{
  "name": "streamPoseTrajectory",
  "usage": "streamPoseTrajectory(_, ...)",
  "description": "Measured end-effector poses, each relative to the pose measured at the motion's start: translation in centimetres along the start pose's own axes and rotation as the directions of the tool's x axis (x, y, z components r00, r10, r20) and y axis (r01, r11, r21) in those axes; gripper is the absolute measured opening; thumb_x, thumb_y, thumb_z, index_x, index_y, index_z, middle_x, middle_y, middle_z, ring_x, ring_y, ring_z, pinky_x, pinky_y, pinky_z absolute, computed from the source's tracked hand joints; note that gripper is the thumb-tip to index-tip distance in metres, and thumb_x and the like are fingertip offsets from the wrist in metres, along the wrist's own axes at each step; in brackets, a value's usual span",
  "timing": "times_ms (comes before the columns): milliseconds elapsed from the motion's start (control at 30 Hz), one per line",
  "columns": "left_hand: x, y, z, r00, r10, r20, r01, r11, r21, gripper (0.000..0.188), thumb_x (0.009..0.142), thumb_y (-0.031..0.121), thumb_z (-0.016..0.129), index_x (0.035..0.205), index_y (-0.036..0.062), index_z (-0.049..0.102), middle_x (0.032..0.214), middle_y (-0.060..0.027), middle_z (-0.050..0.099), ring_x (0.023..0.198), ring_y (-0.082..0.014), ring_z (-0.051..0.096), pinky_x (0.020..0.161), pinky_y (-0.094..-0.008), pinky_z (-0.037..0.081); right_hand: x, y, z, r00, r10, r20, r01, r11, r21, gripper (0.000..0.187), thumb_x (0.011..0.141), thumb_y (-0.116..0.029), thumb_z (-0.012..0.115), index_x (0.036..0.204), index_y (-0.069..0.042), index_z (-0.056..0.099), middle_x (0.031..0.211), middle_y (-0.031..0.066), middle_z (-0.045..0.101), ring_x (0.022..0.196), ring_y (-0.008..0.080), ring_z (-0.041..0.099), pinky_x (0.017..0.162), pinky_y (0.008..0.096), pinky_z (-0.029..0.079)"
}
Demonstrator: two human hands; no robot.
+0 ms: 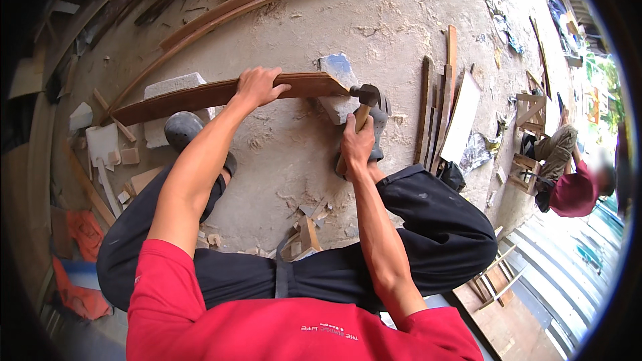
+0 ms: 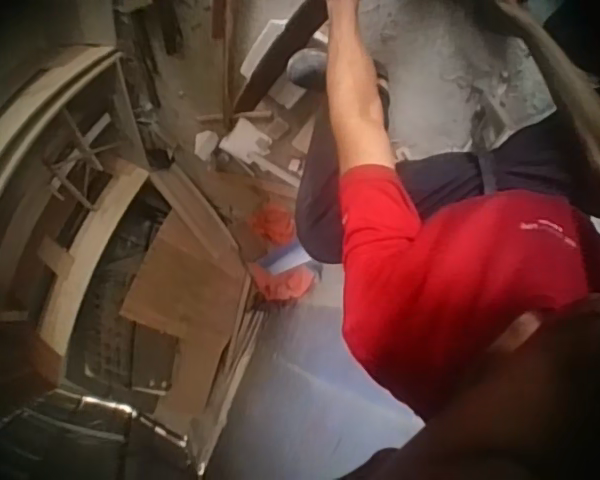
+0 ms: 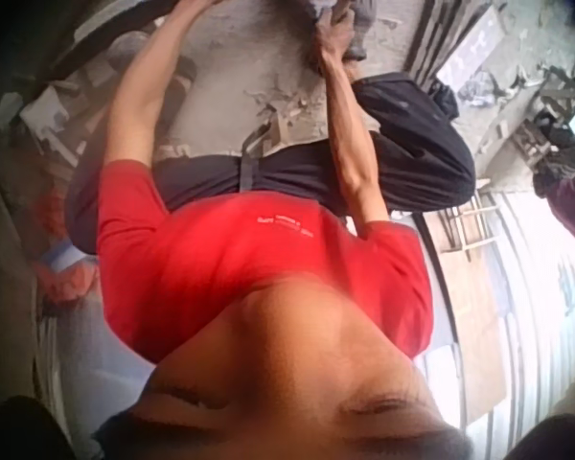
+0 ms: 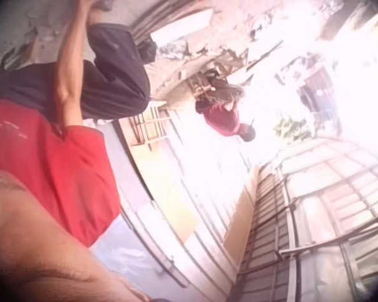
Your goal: The person sits on the floor and uses a hammer to repeatedly strike a long wooden plank resting on two concrete blocks. The person flips the plank over and continues hammering the other side before setting it aside.
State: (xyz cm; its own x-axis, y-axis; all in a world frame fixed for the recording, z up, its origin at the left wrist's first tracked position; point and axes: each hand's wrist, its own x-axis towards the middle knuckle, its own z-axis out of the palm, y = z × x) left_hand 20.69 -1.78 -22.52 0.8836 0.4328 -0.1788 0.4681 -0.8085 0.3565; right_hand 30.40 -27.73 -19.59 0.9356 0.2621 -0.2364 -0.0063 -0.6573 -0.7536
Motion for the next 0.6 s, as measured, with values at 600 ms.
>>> streamPoseTrajectory(600,0.3,-0.2,-0.1,0.998,-0.046,0.032,0.047,0.998,-0.041,0.051,0.081,0.053,0.068,0.105,0.0087,0.066,0.091,-0.0167,0.070,0.093,-0.0366,0.064,0.082,-0.0484,0.049,0.5,4.3,1.0,0.945,0.201,0.259,-0.210,0.978,0.006,0.038,0.091,-0.032,0.059,0.104,0.004,0.054,0.077,0.0202,0.063,0.069,0.0337,0.066,0.067,0.0444,0.051)
